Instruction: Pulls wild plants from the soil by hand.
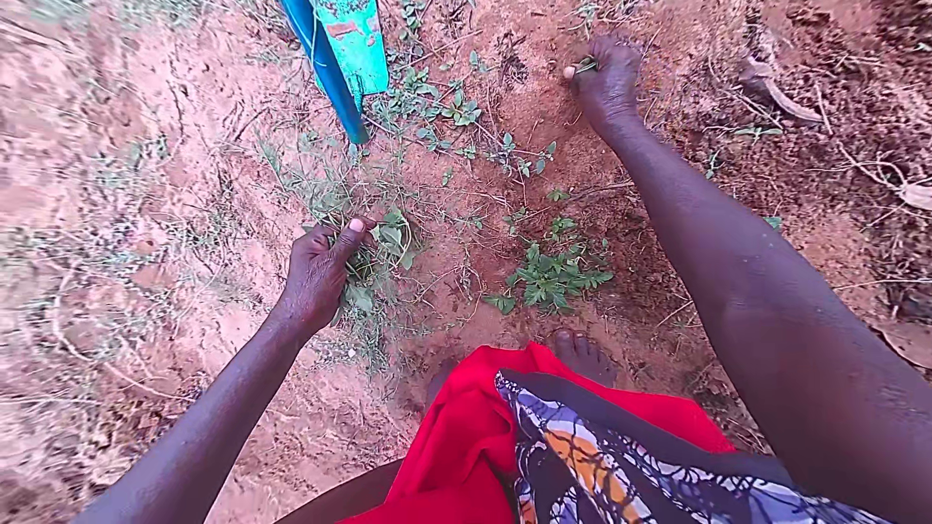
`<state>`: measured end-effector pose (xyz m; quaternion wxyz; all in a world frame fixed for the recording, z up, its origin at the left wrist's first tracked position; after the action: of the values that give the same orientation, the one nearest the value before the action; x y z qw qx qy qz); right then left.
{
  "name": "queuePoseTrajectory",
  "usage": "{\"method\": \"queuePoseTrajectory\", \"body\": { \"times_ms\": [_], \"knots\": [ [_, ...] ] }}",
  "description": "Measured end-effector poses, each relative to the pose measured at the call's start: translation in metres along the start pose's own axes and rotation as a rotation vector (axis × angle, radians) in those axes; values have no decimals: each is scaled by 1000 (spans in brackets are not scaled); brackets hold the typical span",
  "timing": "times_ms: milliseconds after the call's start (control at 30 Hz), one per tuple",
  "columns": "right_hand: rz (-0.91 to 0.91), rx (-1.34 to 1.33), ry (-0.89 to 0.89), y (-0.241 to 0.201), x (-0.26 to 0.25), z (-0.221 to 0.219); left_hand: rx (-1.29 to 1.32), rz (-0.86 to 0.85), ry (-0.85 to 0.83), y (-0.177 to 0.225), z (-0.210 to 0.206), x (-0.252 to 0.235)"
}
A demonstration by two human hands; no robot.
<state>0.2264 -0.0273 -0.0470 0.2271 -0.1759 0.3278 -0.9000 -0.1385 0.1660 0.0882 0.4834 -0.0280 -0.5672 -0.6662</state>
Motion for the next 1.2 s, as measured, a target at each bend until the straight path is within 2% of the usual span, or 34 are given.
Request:
{"method": "queuePoseTrajectory", "body": {
  "times_ms": [100,233,367,467,733,867,1000,1133,1200],
  "knots": [
    [-16,-39,51,6,12,1,6,-16,-8,-1,4,2],
    [48,-241,171,23,45,4,-15,-47,-32,-2,7,2],
    [149,-268,-46,18,93,-6,-32,-86,-56,2,5,2],
    [222,-214,-136,6,112,-26,-35,-105,-81,6,1,4],
    [308,-32,-59,-19,111,-55,-53,-141,-79,2,6,12],
    [149,-94,-73,-14,115,-52,-48,-122,-73,0,9,14],
    [155,-176,-45,-3,130,-45,13,-148,-49,-4,12,4],
    [61,-259,0,4,148,-31,-26,-187,-39,-2,20,2],
    [98,-254,4,1,162,-26,-71,-221,-8,-1,27,0]
  ]
}}
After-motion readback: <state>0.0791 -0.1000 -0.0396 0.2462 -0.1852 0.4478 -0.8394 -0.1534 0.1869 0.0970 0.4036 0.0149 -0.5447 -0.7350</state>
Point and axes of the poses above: each hand's wrist, its own x-axis away from the middle knuckle, its own z-axis out of the back of the hand, y = z × x, the point moved 2 cm from there along -x, towards the middle knuckle, and after that the axes turned 2 degrees about z, right-handed, at the moved point
